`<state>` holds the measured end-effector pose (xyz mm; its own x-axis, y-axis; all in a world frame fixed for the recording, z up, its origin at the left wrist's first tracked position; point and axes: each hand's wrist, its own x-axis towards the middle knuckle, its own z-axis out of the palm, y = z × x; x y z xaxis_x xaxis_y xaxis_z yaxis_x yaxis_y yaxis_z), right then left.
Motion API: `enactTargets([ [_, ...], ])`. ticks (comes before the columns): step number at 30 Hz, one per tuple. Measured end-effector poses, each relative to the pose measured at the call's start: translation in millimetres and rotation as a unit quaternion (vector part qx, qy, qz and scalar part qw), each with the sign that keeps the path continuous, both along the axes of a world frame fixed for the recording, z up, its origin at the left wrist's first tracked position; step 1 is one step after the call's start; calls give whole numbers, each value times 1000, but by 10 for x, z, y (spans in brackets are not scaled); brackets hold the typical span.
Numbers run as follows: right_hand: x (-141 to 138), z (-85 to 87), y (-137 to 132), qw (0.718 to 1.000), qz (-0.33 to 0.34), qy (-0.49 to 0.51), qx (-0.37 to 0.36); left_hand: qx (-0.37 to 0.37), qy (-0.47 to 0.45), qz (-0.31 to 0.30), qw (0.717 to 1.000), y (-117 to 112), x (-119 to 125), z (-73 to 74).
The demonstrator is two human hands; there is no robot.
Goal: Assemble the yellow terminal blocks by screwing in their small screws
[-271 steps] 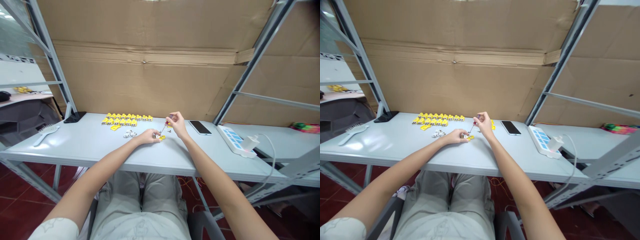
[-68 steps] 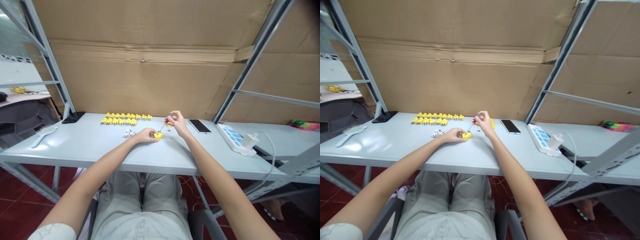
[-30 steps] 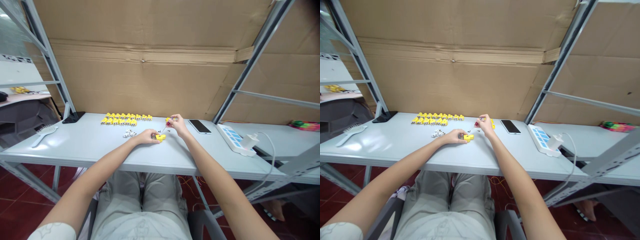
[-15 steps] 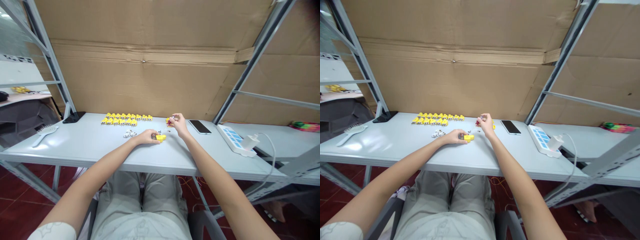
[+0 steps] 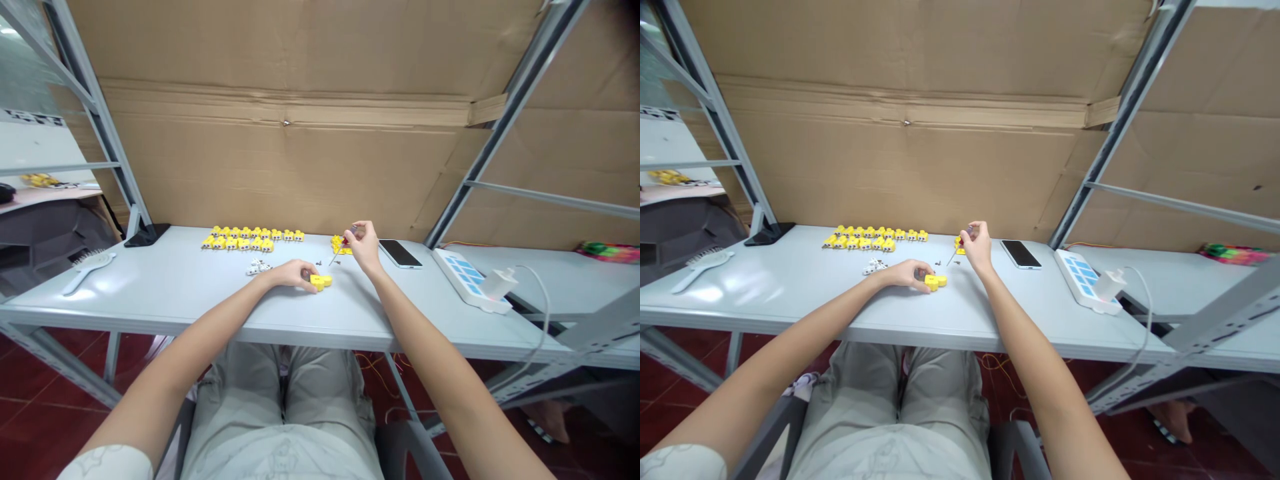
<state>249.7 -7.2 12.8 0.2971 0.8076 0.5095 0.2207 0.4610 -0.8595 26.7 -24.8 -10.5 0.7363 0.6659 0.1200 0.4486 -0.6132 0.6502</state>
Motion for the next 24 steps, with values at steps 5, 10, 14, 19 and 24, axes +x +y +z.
enactTargets([
  [5,-22,-3,-7,1000,18,-11,12,-70,36,-37,996,25,-45,83],
  [10,-82,-18,-20,997,76,3,11,-84,38,-44,995,24,-65,111],
  [14,-167,-34,-72,989,146,-4,12,-87,41,-39,995,15,-63,114],
  [19,-244,-48,-130,983,183,-29,7,-90,46,-33,994,6,-55,116],
  [24,-246,-52,-128,983,179,-34,8,-89,45,-36,994,1,-54,118],
])
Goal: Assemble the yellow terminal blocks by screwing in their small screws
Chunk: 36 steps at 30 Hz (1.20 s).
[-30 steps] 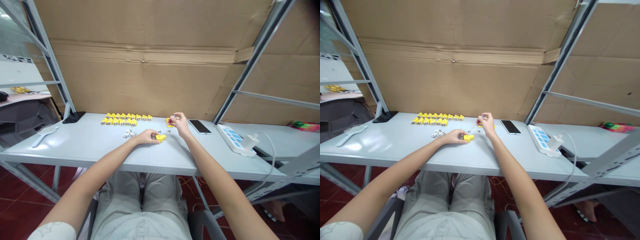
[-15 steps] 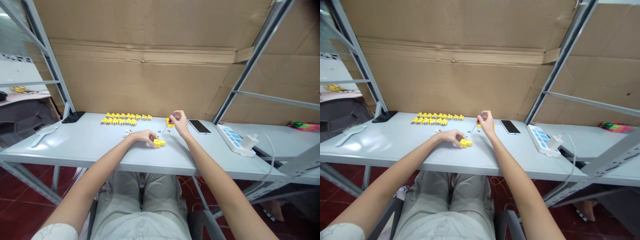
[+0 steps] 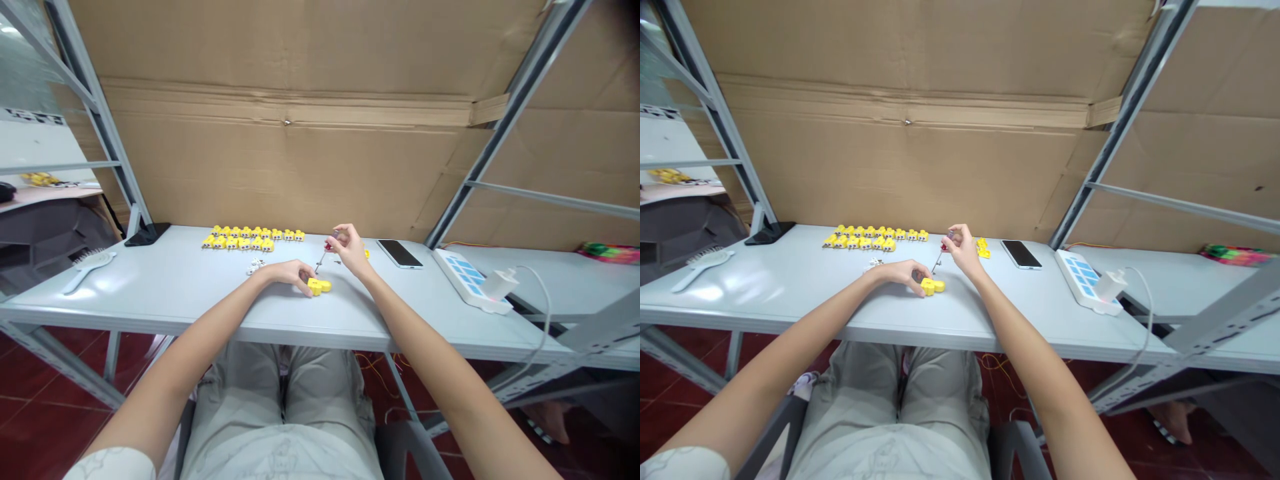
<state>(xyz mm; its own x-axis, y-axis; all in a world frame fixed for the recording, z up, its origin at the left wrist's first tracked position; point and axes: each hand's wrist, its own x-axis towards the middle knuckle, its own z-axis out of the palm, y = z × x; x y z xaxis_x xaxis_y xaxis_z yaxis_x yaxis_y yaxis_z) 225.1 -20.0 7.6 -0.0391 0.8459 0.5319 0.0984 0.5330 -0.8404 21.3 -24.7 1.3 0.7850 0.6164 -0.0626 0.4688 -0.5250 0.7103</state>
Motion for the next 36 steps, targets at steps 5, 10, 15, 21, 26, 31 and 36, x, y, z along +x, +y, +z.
enactTargets([
  [5,12,3,9,1000,-6,-10,-3,-3,0,-1,1000,-5,-4,12],
  [10,54,41,15,999,-32,19,-7,5,-4,9,1000,10,1,-11],
  [15,90,89,23,997,-47,59,-2,62,-35,93,993,17,4,-72],
  [21,58,77,3,996,-32,84,-19,107,-45,116,986,32,12,-123],
  [26,41,44,3,995,-24,89,-45,113,-42,113,986,52,20,-143],
  [31,46,38,10,994,-20,92,-55,113,-42,124,985,42,29,-143],
  [36,51,34,13,994,-17,93,-61,112,-46,130,984,28,34,-141],
])
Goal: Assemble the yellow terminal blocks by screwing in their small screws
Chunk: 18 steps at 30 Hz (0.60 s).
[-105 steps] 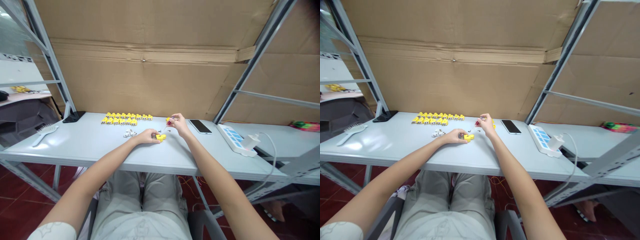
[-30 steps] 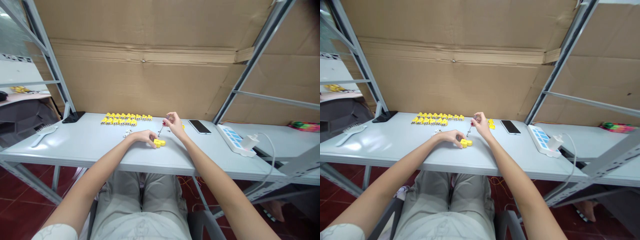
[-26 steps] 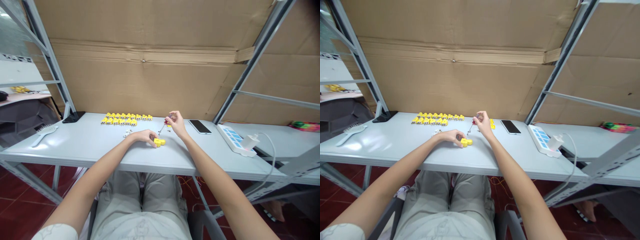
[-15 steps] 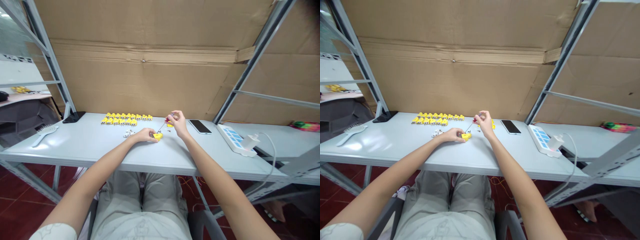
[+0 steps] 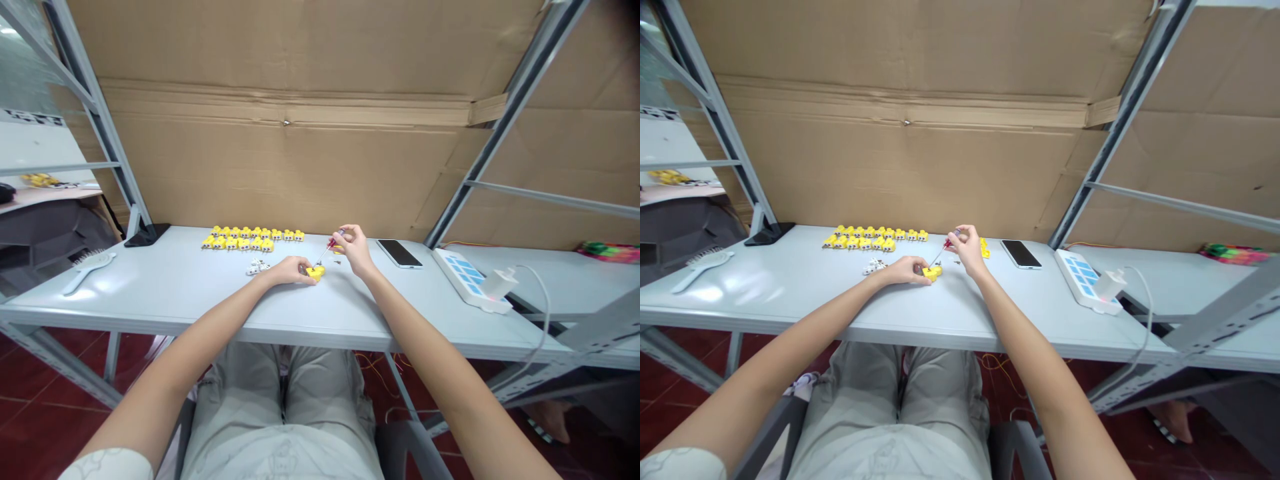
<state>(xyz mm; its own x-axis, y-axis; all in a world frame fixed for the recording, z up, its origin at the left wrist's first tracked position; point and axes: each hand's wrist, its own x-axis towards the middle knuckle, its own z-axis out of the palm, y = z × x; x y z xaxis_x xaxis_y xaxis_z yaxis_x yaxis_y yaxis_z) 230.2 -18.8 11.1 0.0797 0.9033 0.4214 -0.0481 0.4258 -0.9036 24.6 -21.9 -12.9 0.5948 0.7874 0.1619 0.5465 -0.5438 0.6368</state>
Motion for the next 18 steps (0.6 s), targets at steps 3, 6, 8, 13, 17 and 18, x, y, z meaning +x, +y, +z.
enactTargets([
  [3,9,-8,7,1000,0,-12,-1,-3,-1,-1,1000,-1,-3,-2],
  [6,17,-12,15,1000,-5,-17,-4,-4,-7,-2,1000,1,-3,-6],
  [8,20,-11,18,1000,-9,-18,-7,-6,-7,-1,1000,1,-2,-7],
  [13,17,2,7,1000,-16,-10,-15,-9,-4,-1,1000,-3,0,-3],
  [17,13,11,-5,1000,-18,-18,-11,-7,-8,-4,1000,3,-3,-13],
  [18,10,14,-7,1000,-18,-22,-6,-6,-9,-4,1000,6,-4,-17],
])
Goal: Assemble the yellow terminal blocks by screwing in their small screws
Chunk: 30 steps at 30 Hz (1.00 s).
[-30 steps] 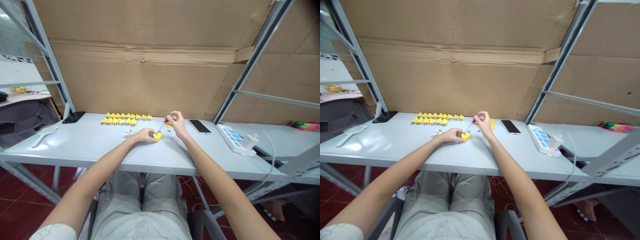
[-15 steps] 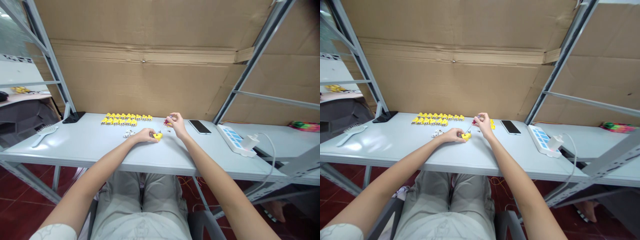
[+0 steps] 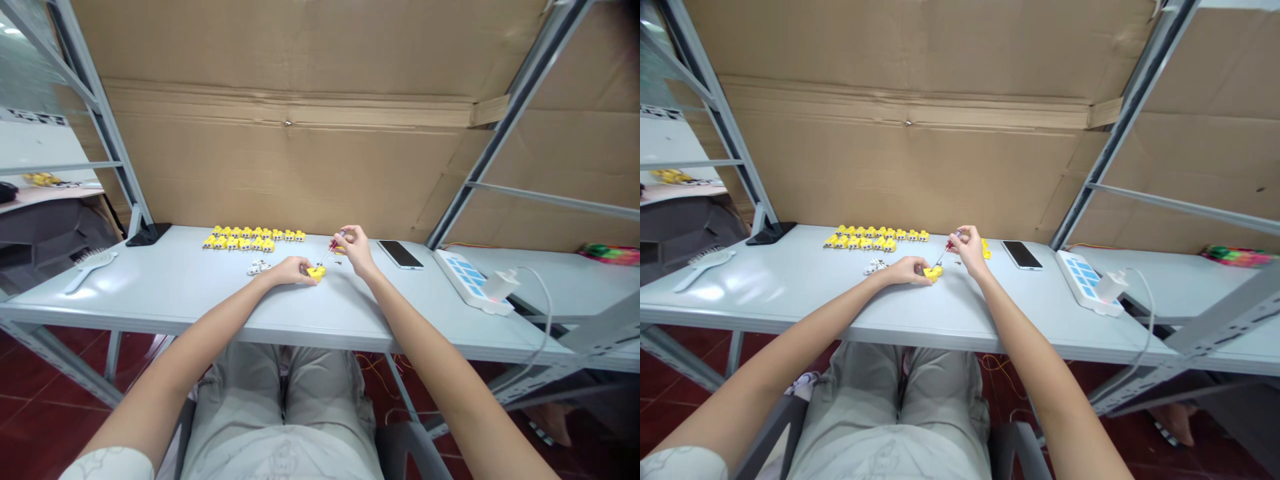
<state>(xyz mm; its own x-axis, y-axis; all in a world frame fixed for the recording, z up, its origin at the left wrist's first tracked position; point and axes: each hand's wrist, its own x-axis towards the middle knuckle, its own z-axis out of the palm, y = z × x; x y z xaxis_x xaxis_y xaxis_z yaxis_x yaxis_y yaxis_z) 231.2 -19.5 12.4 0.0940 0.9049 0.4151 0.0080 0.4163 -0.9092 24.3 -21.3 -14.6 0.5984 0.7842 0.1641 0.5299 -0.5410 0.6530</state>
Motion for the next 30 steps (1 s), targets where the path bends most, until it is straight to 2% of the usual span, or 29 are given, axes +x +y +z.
enactTargets([
  [6,-49,34,-40,997,12,-37,67,12,0,6,1000,-10,13,-15],
  [13,-214,129,-227,980,27,-129,147,25,-3,-11,1000,-32,60,-36],
  [19,-331,132,-241,987,99,-52,111,26,-7,-22,999,-12,60,-46],
  [24,-310,132,-230,988,70,-51,125,21,-18,-29,999,7,56,-74],
  [28,-294,150,-222,986,116,-49,106,13,-21,-19,1000,8,55,-73],
  [30,-286,159,-203,986,117,-53,104,11,-19,-20,1000,7,53,-67],
])
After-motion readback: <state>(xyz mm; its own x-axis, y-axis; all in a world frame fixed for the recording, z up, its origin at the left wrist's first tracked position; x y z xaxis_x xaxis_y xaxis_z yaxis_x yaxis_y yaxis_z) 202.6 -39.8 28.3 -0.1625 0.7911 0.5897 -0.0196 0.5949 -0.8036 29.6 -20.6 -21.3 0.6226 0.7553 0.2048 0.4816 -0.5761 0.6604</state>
